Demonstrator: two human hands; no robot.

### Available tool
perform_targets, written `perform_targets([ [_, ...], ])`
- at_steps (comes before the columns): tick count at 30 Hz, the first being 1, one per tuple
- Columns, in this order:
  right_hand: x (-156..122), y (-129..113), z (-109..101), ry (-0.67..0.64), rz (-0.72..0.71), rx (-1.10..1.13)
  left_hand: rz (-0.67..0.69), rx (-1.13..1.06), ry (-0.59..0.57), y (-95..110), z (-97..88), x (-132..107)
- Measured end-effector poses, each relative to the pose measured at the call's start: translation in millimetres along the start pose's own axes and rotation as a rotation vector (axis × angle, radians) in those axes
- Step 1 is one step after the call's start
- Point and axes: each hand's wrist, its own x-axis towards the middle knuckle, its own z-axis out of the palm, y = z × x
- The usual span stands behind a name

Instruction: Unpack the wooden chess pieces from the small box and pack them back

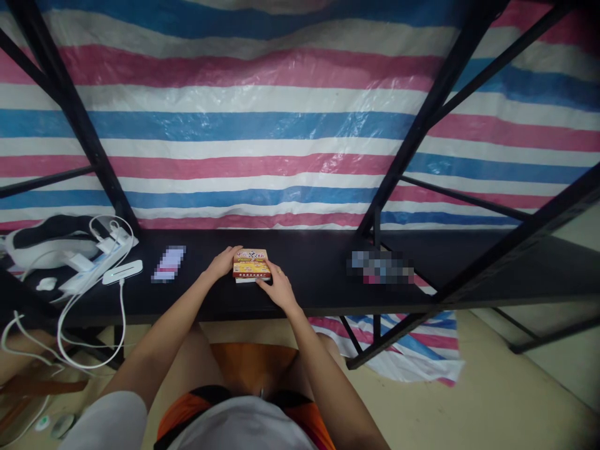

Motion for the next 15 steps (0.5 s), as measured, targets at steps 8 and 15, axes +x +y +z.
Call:
perform_targets([
  [8,-1,-1,1,0.033,0.012,0.027,-0.03,0.048,0.051,9,4.0,-9],
  [15,-2,0,1,0.042,0.018,0.075,-0.184,-0.123,0.234,20,2.1,-14],
])
